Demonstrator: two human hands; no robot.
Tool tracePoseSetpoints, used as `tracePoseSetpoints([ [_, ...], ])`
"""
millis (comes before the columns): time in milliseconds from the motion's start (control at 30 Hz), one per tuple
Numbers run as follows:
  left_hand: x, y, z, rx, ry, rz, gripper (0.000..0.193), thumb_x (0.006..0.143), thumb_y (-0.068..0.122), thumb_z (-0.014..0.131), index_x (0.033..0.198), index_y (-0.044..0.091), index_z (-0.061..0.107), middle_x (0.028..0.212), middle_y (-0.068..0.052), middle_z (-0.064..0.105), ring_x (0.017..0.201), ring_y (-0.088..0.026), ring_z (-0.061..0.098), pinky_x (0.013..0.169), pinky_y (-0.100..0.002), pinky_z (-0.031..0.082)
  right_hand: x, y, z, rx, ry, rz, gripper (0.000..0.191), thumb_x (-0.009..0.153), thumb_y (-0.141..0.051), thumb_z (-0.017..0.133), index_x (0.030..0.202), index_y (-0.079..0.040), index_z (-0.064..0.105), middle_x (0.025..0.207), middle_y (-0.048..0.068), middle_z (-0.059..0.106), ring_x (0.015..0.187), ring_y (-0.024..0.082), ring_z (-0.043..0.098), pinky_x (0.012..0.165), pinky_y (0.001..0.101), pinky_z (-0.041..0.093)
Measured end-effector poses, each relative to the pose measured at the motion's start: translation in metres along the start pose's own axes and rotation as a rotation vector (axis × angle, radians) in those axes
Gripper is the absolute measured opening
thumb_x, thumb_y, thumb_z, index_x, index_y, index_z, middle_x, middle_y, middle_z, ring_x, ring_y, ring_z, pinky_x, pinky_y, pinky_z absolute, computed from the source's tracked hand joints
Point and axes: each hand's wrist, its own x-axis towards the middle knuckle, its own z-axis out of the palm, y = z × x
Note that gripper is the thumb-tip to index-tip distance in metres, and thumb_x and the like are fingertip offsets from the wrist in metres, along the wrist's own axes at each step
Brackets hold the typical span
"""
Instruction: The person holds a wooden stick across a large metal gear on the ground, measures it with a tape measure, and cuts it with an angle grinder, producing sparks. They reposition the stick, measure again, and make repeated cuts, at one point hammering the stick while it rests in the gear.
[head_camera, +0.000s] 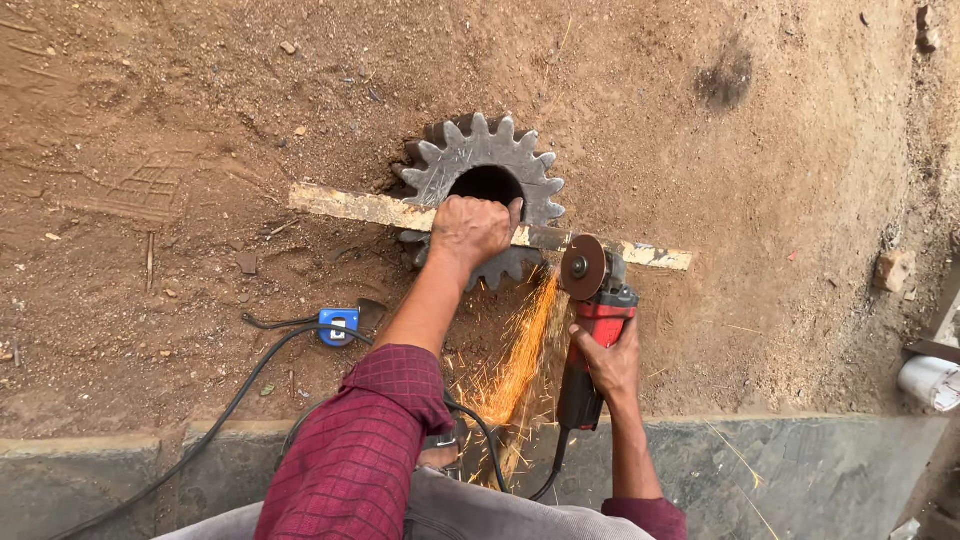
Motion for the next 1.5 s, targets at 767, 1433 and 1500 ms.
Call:
tracePoseSetpoints([
  [767, 0.001, 0.001, 0.013, 0.009, 0.102, 0.011, 0.069, 0.108, 0.042, 0.033, 0.059, 0.016, 0.074, 0.055, -0.011, 0.069, 0.044, -0.026, 0.066, 0.047, -0.041, 0.055, 0.021, 0.012, 0.001, -0.055, 0.043, -0.169, 0.081, 0.077, -0.033, 0.085, 0.139, 0.002, 0.047, 0.123, 0.023, 0.065, 0.107, 0.033, 0.068, 0.092, 0.0435, 0.056],
  [1433, 0.001, 0.003, 0.009, -0.019, -0.059, -0.019, 0.070, 0.110, 0.043, 0.029, 0.064, 0.016, 0.074, 0.057, -0.010, 0.070, 0.047, -0.024, 0.067, 0.050, -0.041, 0.057, 0.019, 0.003, -0.001, -0.016, 0.020, 0.005, 0.085, 0.073, -0.035, 0.084, 0.142, -0.003, 0.044, 0.119, 0.021, 0.067, 0.099, 0.030, 0.071, 0.082, 0.0411, 0.061],
  [1500, 0.001, 0.004, 0.009, -0.018, 0.004, -0.004, 0.070, 0.109, 0.044, 0.029, 0.063, 0.016, 0.075, 0.057, -0.010, 0.070, 0.047, -0.025, 0.067, 0.050, -0.042, 0.056, 0.021, 0.003, -0.001, -0.049, 0.038, -0.030, 0.084, 0.075, -0.034, 0.085, 0.142, -0.003, 0.045, 0.120, 0.021, 0.067, 0.100, 0.030, 0.070, 0.084, 0.0417, 0.059],
])
